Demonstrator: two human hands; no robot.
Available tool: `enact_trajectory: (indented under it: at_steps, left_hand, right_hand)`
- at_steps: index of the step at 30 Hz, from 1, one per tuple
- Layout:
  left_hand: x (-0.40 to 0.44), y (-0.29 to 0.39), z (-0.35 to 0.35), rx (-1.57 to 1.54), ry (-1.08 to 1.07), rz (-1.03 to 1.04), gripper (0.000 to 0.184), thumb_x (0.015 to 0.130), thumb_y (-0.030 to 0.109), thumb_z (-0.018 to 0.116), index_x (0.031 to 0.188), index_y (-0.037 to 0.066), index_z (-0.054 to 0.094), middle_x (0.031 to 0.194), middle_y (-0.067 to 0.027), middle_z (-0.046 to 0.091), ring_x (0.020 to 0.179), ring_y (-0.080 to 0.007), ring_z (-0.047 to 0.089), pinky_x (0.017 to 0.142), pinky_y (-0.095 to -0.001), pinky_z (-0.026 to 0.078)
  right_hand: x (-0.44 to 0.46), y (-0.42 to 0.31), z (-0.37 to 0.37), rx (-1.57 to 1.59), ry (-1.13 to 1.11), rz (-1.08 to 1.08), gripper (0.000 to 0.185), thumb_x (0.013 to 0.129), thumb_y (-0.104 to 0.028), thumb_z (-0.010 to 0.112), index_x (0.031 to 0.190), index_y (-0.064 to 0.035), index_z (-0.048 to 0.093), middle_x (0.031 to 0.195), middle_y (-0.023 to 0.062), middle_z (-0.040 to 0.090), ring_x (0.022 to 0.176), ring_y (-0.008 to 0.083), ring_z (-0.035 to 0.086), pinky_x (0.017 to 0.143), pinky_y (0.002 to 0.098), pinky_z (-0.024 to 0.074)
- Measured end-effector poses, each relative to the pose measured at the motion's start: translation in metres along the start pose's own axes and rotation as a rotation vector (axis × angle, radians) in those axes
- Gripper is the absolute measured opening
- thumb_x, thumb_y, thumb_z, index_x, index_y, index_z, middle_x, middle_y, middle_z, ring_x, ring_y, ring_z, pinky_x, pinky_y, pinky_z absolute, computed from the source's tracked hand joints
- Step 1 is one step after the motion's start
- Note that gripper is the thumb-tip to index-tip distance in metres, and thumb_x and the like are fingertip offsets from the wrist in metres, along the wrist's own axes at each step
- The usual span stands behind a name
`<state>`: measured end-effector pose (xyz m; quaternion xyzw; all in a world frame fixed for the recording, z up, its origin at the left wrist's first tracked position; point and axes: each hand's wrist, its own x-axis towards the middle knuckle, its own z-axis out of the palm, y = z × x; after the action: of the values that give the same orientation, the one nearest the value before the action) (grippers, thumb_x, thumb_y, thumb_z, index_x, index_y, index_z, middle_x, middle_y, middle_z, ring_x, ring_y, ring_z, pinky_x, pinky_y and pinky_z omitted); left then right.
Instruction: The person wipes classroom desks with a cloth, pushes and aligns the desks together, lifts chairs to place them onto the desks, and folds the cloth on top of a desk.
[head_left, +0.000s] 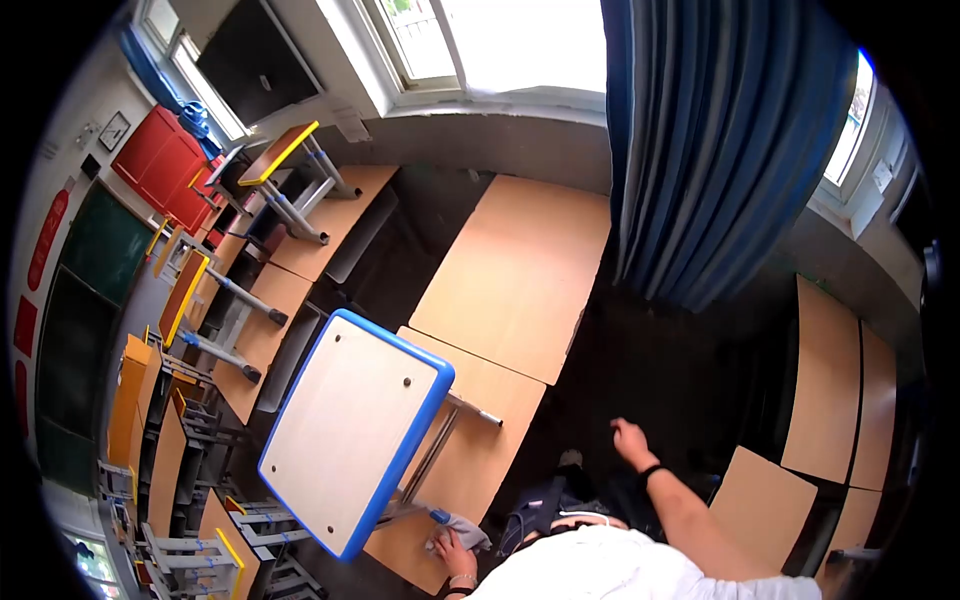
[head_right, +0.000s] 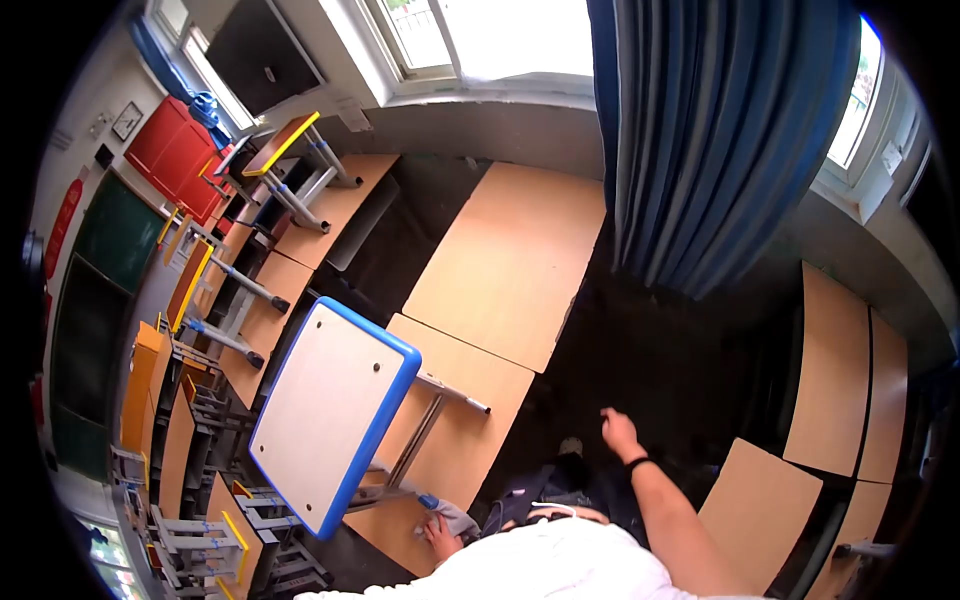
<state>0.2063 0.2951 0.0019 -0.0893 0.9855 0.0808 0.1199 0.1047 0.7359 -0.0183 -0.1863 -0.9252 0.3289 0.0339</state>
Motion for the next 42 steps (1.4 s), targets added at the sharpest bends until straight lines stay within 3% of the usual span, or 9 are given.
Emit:
enact_trajectory:
  at_steps: [2, 10, 16, 18, 20, 23, 28, 36, 42]
  left_hand:
    - [0.002, -0.001, 0.003, 0.028, -0.018, -0.046, 0.064, 0.063, 0.011, 0.059, 0.122, 0.012, 0.034, 0.123, -0.0163, 0.03, 0.119, -0.0377, 0.02, 0.093, -0.0517, 0.022]
    - [0.007, 0.001, 0.012, -0.193, 0.107, -0.126, 0.051, 0.064, 0.003, 0.052, 0.114, 0.01, 0.046, 0.123, -0.0178, 0.033, 0.115, -0.0387, 0.027, 0.095, -0.0482, 0.023]
    - [0.014, 0.033, 0.056, -0.357, 0.429, -0.43, 0.043, 0.065, 0.0, 0.049, 0.107, -0.002, 0.049, 0.115, -0.022, 0.043, 0.111, -0.0384, 0.033, 0.095, -0.0432, 0.025]
    - [0.017, 0.073, 0.033, -0.57, 0.386, -0.6, 0.038, 0.07, 0.002, 0.05, 0.109, -0.002, 0.047, 0.112, -0.0231, 0.045, 0.107, -0.0367, 0.039, 0.093, -0.0398, 0.029]
    - [0.017, 0.095, 0.06, -0.845, 0.61, -0.724, 0.031, 0.076, 0.005, 0.047, 0.105, -0.006, 0.047, 0.099, -0.02, 0.055, 0.09, -0.0298, 0.053, 0.079, -0.0333, 0.04]
    - [0.021, 0.157, 0.053, -1.283, 0.633, -0.928, 0.028, 0.08, 0.011, 0.047, 0.105, -0.003, 0.048, 0.098, -0.0111, 0.055, 0.084, -0.0189, 0.052, 0.075, -0.0304, 0.041]
    - [0.041, 0.262, 0.021, -1.948, 0.305, -0.699, 0.031, 0.083, 0.014, 0.048, 0.11, 0.0, 0.045, 0.105, -0.0078, 0.051, 0.098, -0.0171, 0.048, 0.086, -0.0306, 0.036]
    - [0.131, 0.332, -0.073, -1.371, 0.23, -0.547, 0.029, 0.08, 0.009, 0.049, 0.107, -0.003, 0.047, 0.101, -0.0055, 0.053, 0.09, -0.0117, 0.047, 0.08, -0.0267, 0.038]
    - [0.205, 0.35, -0.122, -0.375, 0.25, -0.518, 0.054, 0.073, 0.009, 0.056, 0.121, 0.002, 0.034, 0.114, -0.0228, 0.043, 0.104, -0.0355, 0.043, 0.085, -0.0366, 0.037]
  right_hand:
    - [0.034, -0.01, -0.003, 0.08, 0.058, -0.018, 0.02, 0.073, -0.008, 0.044, 0.089, -0.0076, 0.056, 0.076, 0.0195, 0.058, 0.072, 0.0344, 0.056, 0.064, 0.0414, 0.0462]
    - [0.08, 0.015, 0.042, -0.224, -0.504, 0.007, 0.02, 0.067, -0.013, 0.048, 0.084, -0.0095, 0.059, 0.079, 0.0158, 0.059, 0.076, 0.0312, 0.057, 0.069, 0.0391, 0.0461]
    - [0.164, -0.014, 0.039, -0.442, -0.843, -0.421, 0.02, 0.066, -0.017, 0.049, 0.078, -0.007, 0.061, 0.082, 0.0159, 0.059, 0.078, 0.0308, 0.057, 0.066, 0.0389, 0.047]
    - [0.195, -0.007, 0.033, -0.451, -0.907, -0.434, 0.021, 0.066, -0.017, 0.048, 0.079, -0.0067, 0.061, 0.083, 0.0163, 0.059, 0.08, 0.031, 0.057, 0.069, 0.0389, 0.0462]
    - [0.232, 0.011, 0.035, -0.484, -0.961, -0.432, 0.023, 0.067, -0.018, 0.048, 0.081, -0.0071, 0.062, 0.085, 0.0167, 0.059, 0.082, 0.031, 0.057, 0.071, 0.0384, 0.0458]
    - [0.286, 0.042, 0.024, -0.504, -1.01, -0.436, 0.024, 0.068, -0.02, 0.048, 0.082, -0.007, 0.063, 0.086, 0.0167, 0.059, 0.082, 0.0312, 0.056, 0.072, 0.0376, 0.0457]
    - [0.357, 0.068, -0.029, -0.526, -1.03, -0.365, 0.022, 0.068, -0.02, 0.052, 0.082, -0.0072, 0.063, 0.087, 0.0165, 0.058, 0.084, 0.0308, 0.056, 0.074, 0.0374, 0.0447]
    - [0.433, 0.307, 0.013, -0.605, -1.013, -0.285, 0.027, 0.071, -0.023, 0.048, 0.084, -0.0026, 0.061, 0.091, 0.0189, 0.057, 0.086, 0.033, 0.055, 0.076, 0.0381, 0.0438]
    - [0.417, 0.277, -0.036, -0.273, -0.921, -0.074, 0.025, 0.073, -0.02, 0.048, 0.081, -0.001, 0.061, 0.083, 0.0183, 0.058, 0.077, 0.0302, 0.056, 0.07, 0.0381, 0.0442]
